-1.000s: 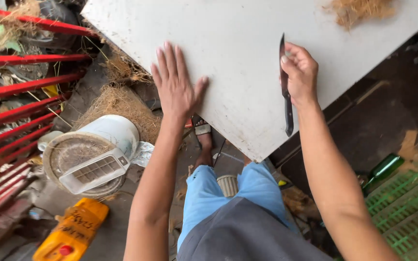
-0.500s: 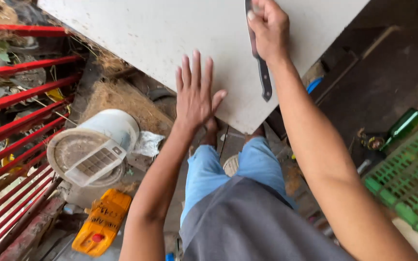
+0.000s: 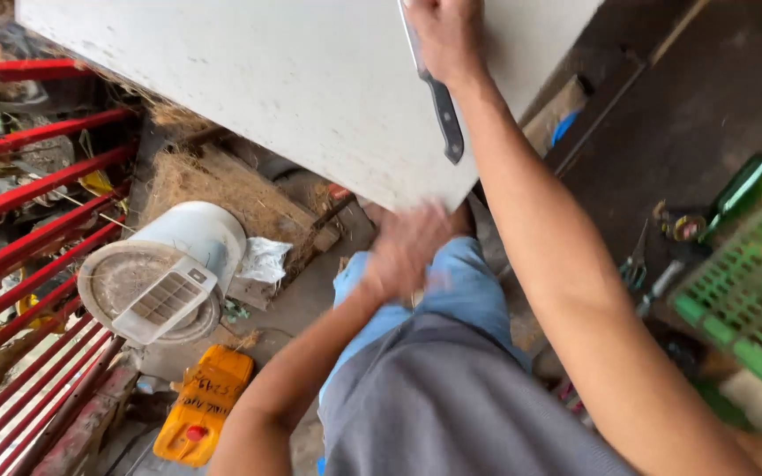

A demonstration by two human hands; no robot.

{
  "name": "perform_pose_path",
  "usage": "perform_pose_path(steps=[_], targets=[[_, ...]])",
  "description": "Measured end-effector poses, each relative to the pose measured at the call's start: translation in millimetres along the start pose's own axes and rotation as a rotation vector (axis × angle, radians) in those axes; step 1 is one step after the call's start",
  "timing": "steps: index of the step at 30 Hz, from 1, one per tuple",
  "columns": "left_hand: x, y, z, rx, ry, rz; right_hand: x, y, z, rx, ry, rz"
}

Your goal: The person uses a knife to scrape a white board surface, removing small debris and fibers. They repeatedly scrape different areas and occasionally wipe the surface with their hand. A coir mat rests on the board but is not handled.

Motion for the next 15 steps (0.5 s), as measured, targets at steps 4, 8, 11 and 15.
perform_pose_path(steps=[4, 8, 11, 15], targets=[[66, 1, 59, 0.646, 0.699, 0.342, 7, 1, 35, -0.176, 0.34, -0.016], [-2, 1, -1, 0.084, 0.168, 0.356, 0, -7, -22, -0.451, 0.633, -0.058], [-42, -15, -123, 0.492, -0.127, 0.686, 10, -61, -10, 0.15, 0.335, -0.101], [-117, -64, -213, 0.055, -0.253, 0.114, 67, -106, -34, 0.451, 0.229, -0.192]])
Point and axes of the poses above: each hand's wrist, its own x-axis away from the middle knuckle, its own y-axis out of the palm, z = x × y, the point moved 5 cm from there along -x, towards the middle knuckle, and after that the axes turned 14 degrees about -x, right-handed, at the moved point
